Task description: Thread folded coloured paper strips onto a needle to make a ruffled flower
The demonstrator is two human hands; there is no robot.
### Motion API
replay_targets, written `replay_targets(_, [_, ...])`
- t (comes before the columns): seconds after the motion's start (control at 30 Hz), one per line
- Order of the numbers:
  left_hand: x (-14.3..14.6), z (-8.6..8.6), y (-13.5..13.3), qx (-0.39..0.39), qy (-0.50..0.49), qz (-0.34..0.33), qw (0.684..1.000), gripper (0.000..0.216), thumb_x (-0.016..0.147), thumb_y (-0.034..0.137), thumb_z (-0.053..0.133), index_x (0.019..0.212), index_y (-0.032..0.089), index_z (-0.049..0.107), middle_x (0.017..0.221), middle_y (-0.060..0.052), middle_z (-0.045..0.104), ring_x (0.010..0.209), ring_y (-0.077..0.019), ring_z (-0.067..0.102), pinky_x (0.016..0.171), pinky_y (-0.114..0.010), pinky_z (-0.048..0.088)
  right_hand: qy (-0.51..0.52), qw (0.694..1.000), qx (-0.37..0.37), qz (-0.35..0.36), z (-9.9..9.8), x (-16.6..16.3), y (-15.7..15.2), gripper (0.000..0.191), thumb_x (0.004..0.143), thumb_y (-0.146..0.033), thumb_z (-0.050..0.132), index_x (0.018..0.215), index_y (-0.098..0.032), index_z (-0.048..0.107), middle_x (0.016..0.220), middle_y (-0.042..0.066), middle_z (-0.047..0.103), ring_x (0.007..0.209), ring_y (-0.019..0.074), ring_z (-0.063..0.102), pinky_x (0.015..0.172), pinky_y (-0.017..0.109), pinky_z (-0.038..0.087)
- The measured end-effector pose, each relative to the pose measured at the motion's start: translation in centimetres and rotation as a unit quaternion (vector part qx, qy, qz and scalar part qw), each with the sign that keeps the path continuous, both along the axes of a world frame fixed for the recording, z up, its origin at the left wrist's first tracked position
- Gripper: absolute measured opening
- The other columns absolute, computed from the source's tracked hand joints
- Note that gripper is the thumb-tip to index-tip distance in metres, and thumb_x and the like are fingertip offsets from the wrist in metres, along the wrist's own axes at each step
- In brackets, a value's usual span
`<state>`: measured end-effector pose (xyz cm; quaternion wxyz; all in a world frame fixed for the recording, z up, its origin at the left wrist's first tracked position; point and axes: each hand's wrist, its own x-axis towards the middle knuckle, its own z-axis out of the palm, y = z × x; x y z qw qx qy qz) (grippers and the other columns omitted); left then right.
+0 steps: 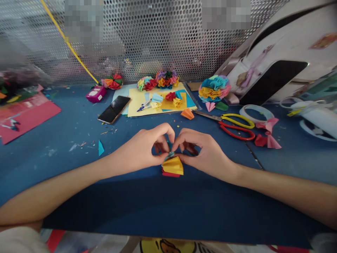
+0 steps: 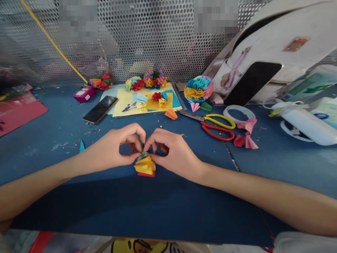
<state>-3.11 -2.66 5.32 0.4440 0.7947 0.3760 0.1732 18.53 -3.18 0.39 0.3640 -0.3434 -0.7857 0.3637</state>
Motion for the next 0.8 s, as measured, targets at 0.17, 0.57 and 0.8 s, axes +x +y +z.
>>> replay_targets(0.17, [-0.2,0.3,0.0,-0.008,0.017,0.013,1.0,0.032,0.08,0.011,0.061,0.108,0.023,0.053,0.081,0.005,0.076,0.075,-0.0127,0.07,0.076,-0.023,0.053,0.008,1.0,0.002,0.006,-0.1,0.0,0.1,0.016,0.078,-0.004,0.066,0.078,-0.02,0.067,0.076,-0.003,0.053,0.06,0.0079,0.049,0.052,0.021,0.037])
replay_targets(0.57, [0.1,-0.6,-0.3,0.023,0.007,0.007,1.0,0.038,0.077,0.005,0.059,0.111,0.023,0.053,0.085,0.004,0.067,0.075,-0.0104,0.067,0.073,-0.021,0.055,0.012,1.0,0.012,0.006,0.0,0.0,0.0,0.018,0.073,-0.002,0.059,0.071,-0.019,0.062,0.071,-0.004,0.053,0.059,0.0074,0.049,0.053,0.02,0.038])
replay_targets(0.8, [0.4,-0.5,-0.8,0.048,0.004,0.034,0.998,0.045,0.078,0.007,0.058,0.118,0.025,0.048,0.082,0.005,0.068,0.073,-0.0102,0.069,0.073,-0.02,0.056,0.017,1.0,0.019,0.008,-0.1,0.0,-0.1,0.018,0.072,-0.002,0.058,0.072,-0.019,0.062,0.072,-0.004,0.055,0.057,0.0067,0.049,0.052,0.02,0.039])
